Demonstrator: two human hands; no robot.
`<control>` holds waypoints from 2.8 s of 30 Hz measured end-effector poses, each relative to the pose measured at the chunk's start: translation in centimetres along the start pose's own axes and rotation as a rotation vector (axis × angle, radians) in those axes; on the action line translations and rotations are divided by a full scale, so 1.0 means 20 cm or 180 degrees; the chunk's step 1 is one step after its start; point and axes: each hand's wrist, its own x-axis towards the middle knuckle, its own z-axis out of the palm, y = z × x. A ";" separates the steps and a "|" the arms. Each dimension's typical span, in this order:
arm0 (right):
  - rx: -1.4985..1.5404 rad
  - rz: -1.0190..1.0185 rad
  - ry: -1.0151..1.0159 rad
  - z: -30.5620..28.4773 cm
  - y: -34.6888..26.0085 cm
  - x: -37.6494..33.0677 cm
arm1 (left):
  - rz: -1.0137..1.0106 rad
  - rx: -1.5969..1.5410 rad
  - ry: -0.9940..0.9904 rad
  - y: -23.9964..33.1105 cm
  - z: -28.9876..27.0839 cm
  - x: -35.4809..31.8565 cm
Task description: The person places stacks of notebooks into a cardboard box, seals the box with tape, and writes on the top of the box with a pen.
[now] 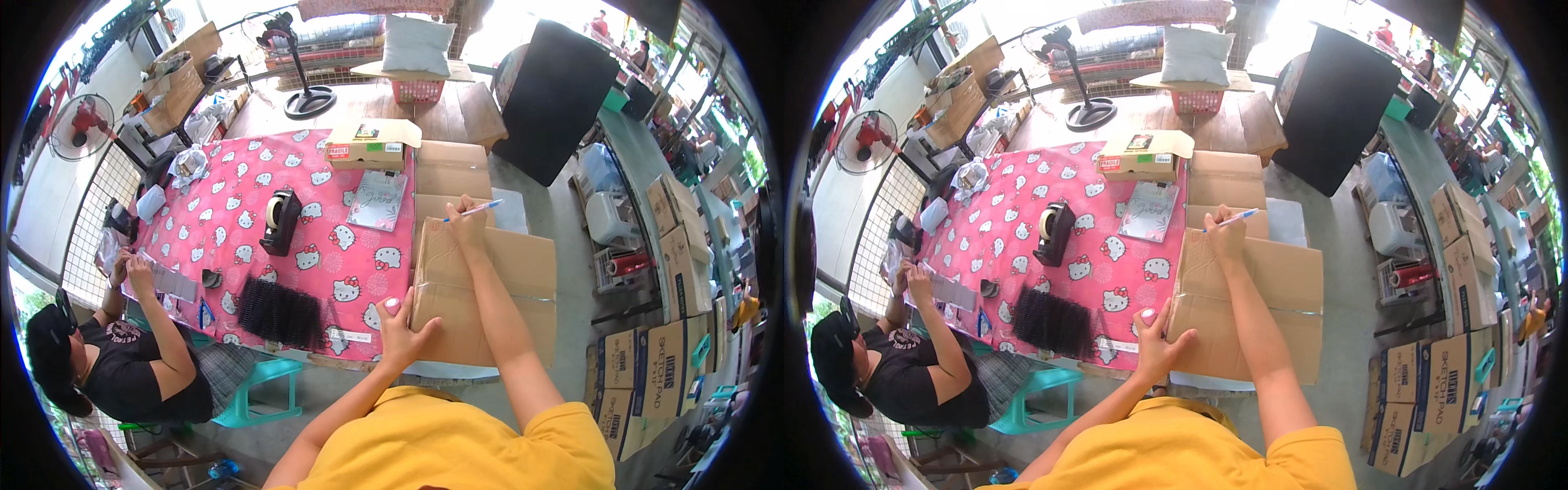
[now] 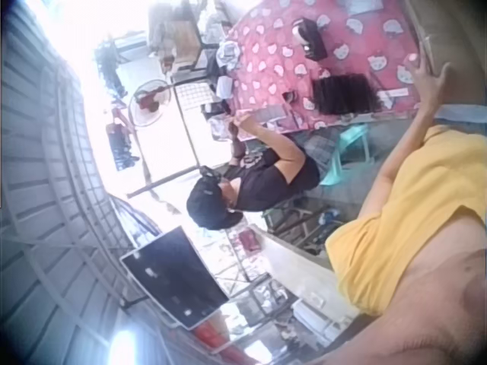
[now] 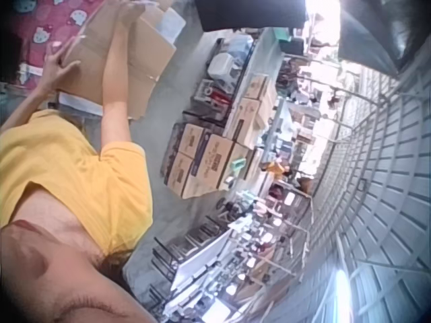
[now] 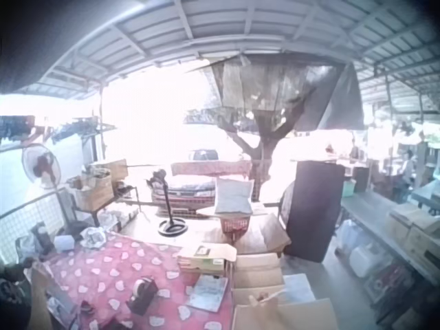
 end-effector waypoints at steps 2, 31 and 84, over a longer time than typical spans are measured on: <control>0.0130 0.0000 0.0147 -0.01 0.00 -0.01 | 0.0021 0.0017 0.0013 0.00 0.01 0.00; -0.0104 -0.0391 0.0098 0.03 -0.05 -0.03 | -0.0253 -0.0315 -0.0061 0.02 -0.03 0.00; -0.0215 -0.0469 0.0027 0.01 -0.08 -0.10 | -0.0108 -0.0090 0.0007 -0.02 -0.05 -0.02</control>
